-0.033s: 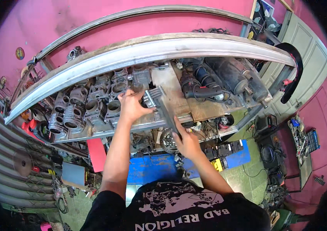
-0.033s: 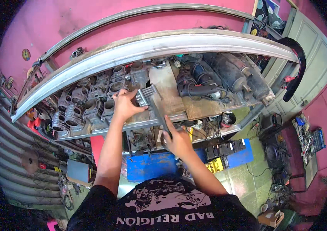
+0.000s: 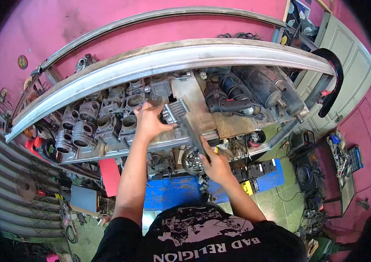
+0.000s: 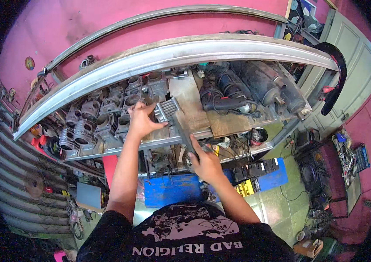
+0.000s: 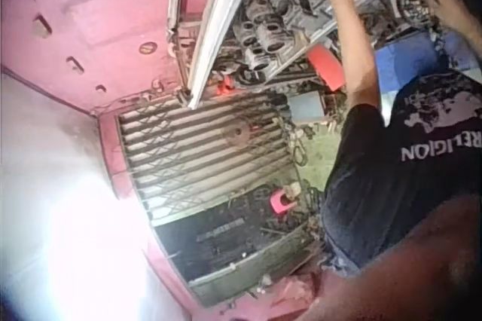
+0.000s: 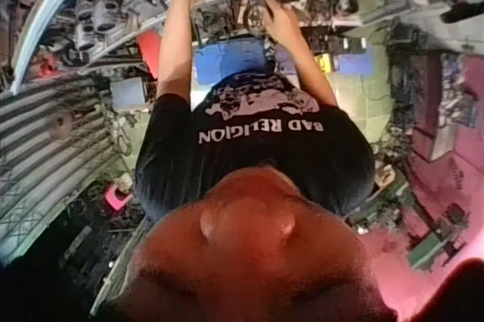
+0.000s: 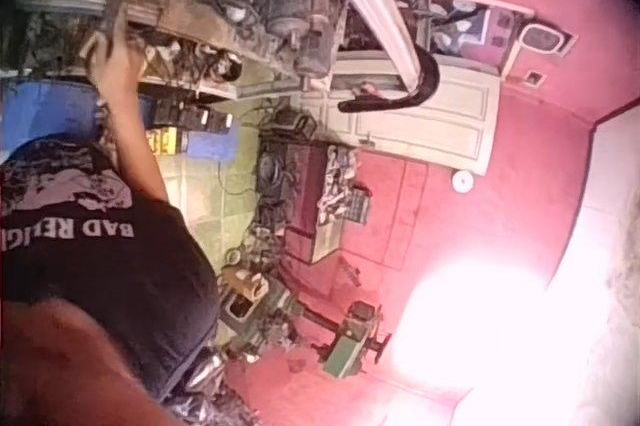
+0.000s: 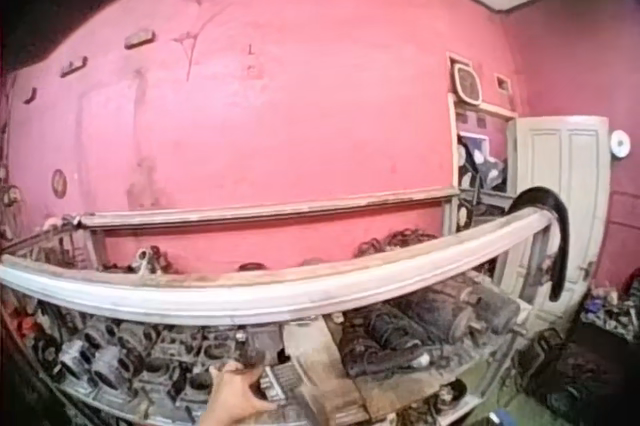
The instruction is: The person scrubs several metal engine cylinder heads with a wire brush on a cluttered workbench. They handle the parts one at a time, rotating them to clean different surfaces, and place them back on the shelf after scrubbing.
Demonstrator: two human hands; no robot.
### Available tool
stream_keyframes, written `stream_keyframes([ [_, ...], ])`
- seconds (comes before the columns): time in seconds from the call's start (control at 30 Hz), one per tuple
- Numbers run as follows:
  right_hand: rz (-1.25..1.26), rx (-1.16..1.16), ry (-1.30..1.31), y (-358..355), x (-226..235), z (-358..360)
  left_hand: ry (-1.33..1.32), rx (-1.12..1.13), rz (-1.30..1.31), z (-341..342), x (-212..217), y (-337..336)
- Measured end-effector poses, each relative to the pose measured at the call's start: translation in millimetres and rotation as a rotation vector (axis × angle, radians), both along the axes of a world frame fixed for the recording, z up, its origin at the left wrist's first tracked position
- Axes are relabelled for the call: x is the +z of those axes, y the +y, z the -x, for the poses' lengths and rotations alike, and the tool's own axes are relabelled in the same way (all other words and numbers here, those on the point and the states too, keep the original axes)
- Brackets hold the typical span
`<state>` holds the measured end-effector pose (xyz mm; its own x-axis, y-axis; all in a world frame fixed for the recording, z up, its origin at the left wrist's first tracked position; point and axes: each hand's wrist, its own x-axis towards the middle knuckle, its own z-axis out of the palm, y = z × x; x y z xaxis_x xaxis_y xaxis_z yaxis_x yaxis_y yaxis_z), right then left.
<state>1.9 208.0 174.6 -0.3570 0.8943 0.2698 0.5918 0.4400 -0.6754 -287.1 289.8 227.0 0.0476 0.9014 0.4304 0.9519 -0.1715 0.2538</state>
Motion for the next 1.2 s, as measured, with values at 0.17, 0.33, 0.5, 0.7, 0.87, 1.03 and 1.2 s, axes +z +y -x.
stream_keyframes([
  [0.17, 0.109, 0.055, 0.357, 51.2, 15.9, -11.9, -0.045, -0.009, -0.009, 5.7, -11.3, -1.2],
  [0.33, 0.223, 0.132, 0.668, 131.8, -16.0, 15.0, -0.039, -0.029, -0.026, -4.3, -11.6, 2.5],
  [0.5, 0.303, 0.138, 0.522, 51.3, -45.3, -10.4, 0.016, 0.059, 0.031, 9.7, -13.2, 9.5],
  [0.7, 0.177, 0.124, 0.573, 62.6, -26.0, -8.8, -0.027, 0.069, 0.115, 19.5, -14.5, 25.8],
  [0.87, 0.176, -0.074, 0.576, 91.8, -25.1, 52.7, 0.024, 0.084, 0.038, 10.9, -10.4, 31.0],
  [1.03, 0.080, 0.043, 0.317, 25.6, -95.5, 32.1, -0.120, 0.218, 0.180, 1.7, -3.2, 32.3],
  [1.2, 0.141, 0.037, 0.397, -12.2, -67.6, 13.0, -0.372, 0.335, -0.075, -12.1, -18.8, 23.1],
])
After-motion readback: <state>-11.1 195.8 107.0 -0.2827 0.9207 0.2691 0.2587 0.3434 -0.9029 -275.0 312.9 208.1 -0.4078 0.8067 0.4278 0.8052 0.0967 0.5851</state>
